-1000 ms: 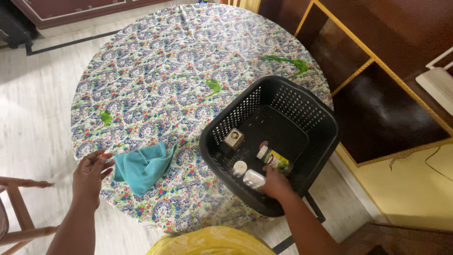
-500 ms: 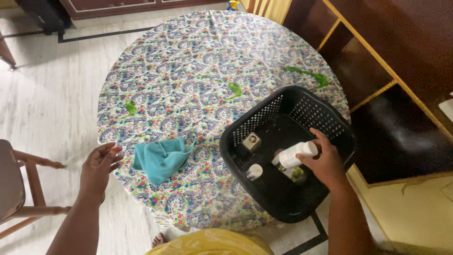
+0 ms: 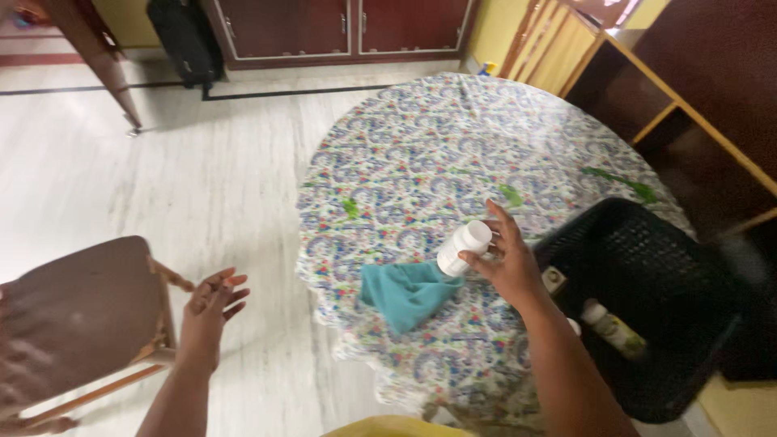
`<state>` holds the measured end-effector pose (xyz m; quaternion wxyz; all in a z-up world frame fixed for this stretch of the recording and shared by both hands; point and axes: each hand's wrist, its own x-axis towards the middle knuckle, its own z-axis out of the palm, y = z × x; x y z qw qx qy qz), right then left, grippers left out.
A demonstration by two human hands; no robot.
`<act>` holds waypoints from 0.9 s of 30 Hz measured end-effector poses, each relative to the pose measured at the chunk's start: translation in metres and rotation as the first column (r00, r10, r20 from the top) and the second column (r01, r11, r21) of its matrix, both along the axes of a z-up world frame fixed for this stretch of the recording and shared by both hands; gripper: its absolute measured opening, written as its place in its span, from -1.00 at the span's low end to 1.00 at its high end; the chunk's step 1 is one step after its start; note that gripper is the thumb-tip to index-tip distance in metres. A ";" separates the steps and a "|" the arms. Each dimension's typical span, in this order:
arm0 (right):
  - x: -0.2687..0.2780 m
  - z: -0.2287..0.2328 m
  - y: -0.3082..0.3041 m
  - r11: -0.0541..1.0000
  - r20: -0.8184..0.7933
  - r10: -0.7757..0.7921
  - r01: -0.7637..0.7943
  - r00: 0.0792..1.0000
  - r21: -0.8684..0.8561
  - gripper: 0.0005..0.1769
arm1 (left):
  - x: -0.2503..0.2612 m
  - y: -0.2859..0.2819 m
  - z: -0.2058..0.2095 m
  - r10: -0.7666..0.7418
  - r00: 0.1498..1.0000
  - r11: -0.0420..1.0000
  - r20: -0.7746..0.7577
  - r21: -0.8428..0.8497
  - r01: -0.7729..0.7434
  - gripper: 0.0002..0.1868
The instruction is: The person picks up various containers from a basket on a table, walks to a wall cabinet, and places them on shelves. The person repeats this process for multiple containers, including a clear rectangular container, a red-lidded jar, and several smaller jars, then closes the cabinet.
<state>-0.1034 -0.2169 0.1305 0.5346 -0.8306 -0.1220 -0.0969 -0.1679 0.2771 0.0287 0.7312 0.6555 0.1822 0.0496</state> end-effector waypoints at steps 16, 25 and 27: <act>0.103 0.056 0.328 0.969 -0.016 0.230 -0.231 0.973 -0.090 0.08 | 0.120 0.109 0.112 -0.423 0.893 0.831 0.156 0.459 0.313 -0.49; 0.243 0.064 0.412 0.913 -0.017 0.404 -0.402 0.915 0.073 0.05 | 0.261 0.121 0.139 -0.411 0.908 0.751 0.084 0.596 0.285 -0.28; 0.278 0.060 0.425 0.879 0.018 0.468 -0.468 0.883 0.091 0.04 | 0.290 0.137 0.140 -0.372 0.919 0.790 0.131 0.564 0.240 -0.30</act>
